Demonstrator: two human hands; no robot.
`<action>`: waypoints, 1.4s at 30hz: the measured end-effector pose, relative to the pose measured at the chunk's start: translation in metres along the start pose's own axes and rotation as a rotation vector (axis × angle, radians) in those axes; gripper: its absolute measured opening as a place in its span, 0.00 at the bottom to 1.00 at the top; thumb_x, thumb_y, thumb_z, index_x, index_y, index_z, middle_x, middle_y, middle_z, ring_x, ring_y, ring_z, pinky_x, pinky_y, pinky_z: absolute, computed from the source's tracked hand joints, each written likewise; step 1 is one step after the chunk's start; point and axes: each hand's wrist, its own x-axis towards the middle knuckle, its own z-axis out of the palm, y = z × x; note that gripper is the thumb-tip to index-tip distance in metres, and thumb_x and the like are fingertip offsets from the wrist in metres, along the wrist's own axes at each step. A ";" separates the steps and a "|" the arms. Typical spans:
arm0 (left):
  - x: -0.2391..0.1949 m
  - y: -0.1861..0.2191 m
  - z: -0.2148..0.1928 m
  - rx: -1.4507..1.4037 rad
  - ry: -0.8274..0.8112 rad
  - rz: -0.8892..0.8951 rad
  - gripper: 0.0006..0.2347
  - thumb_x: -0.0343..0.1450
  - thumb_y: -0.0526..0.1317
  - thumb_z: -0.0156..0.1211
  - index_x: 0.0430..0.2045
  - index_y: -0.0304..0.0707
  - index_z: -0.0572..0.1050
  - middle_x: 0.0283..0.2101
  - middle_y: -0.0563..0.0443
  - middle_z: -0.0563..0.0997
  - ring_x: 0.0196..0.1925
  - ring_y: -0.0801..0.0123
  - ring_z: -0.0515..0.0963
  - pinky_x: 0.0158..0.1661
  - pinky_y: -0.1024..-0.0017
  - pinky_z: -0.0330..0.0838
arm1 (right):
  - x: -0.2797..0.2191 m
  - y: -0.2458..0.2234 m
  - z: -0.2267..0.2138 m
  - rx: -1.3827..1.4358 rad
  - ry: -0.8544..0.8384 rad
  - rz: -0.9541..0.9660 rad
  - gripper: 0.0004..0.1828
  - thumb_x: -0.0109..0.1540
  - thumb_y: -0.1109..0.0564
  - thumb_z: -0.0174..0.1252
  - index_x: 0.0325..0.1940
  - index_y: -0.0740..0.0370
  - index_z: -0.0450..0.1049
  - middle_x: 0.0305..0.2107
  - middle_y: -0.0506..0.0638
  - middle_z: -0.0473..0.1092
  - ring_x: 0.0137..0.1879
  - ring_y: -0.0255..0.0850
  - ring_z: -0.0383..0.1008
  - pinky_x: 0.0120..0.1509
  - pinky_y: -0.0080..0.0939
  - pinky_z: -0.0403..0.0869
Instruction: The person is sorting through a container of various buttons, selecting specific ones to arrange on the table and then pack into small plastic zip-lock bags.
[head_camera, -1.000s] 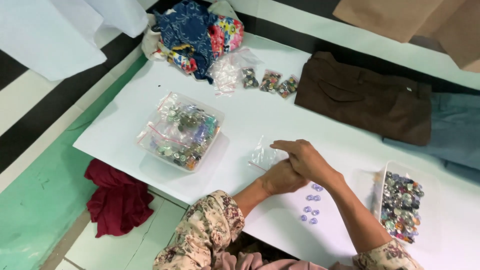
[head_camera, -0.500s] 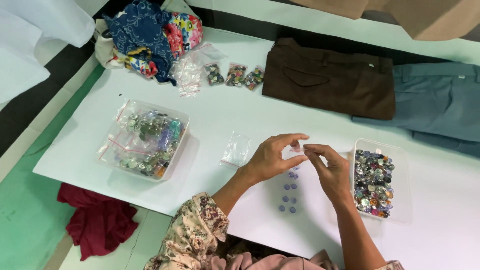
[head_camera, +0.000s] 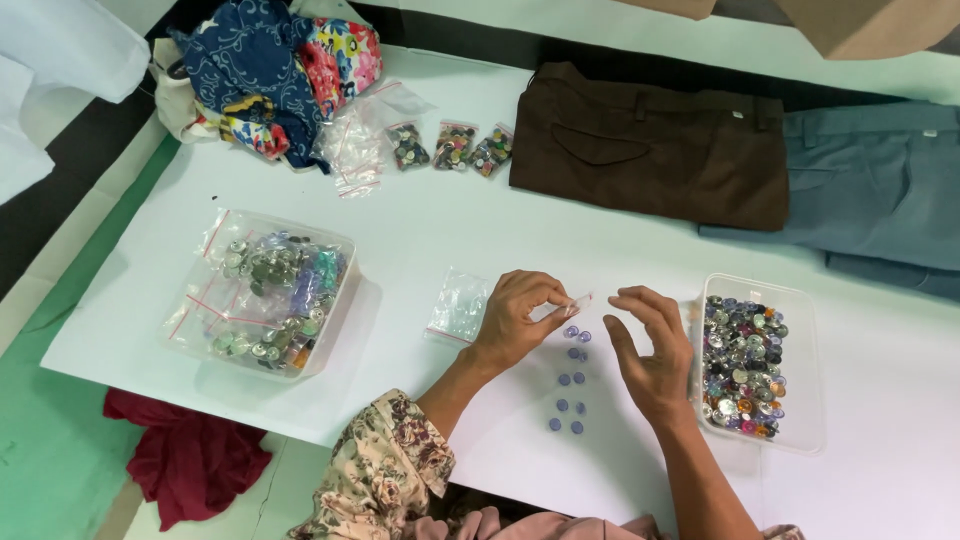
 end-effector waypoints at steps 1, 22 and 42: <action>-0.001 -0.001 0.000 0.002 -0.003 -0.008 0.04 0.67 0.36 0.73 0.31 0.46 0.82 0.34 0.58 0.83 0.43 0.69 0.83 0.53 0.64 0.70 | -0.002 0.002 0.004 0.004 -0.004 0.007 0.16 0.61 0.68 0.65 0.53 0.60 0.78 0.46 0.51 0.74 0.52 0.44 0.77 0.55 0.44 0.77; -0.008 -0.002 0.013 0.309 0.052 0.256 0.10 0.63 0.38 0.74 0.30 0.48 0.75 0.36 0.62 0.78 0.48 0.70 0.78 0.57 0.60 0.66 | -0.015 0.009 0.019 -0.204 -0.100 -0.269 0.09 0.56 0.58 0.72 0.40 0.51 0.82 0.38 0.45 0.77 0.52 0.43 0.70 0.60 0.45 0.69; 0.003 -0.020 -0.020 0.066 -0.087 -0.088 0.25 0.64 0.43 0.75 0.54 0.50 0.72 0.53 0.61 0.78 0.63 0.64 0.73 0.70 0.47 0.46 | -0.007 0.017 0.007 -0.138 -0.192 0.288 0.06 0.65 0.64 0.65 0.46 0.62 0.82 0.34 0.55 0.75 0.35 0.43 0.75 0.41 0.41 0.76</action>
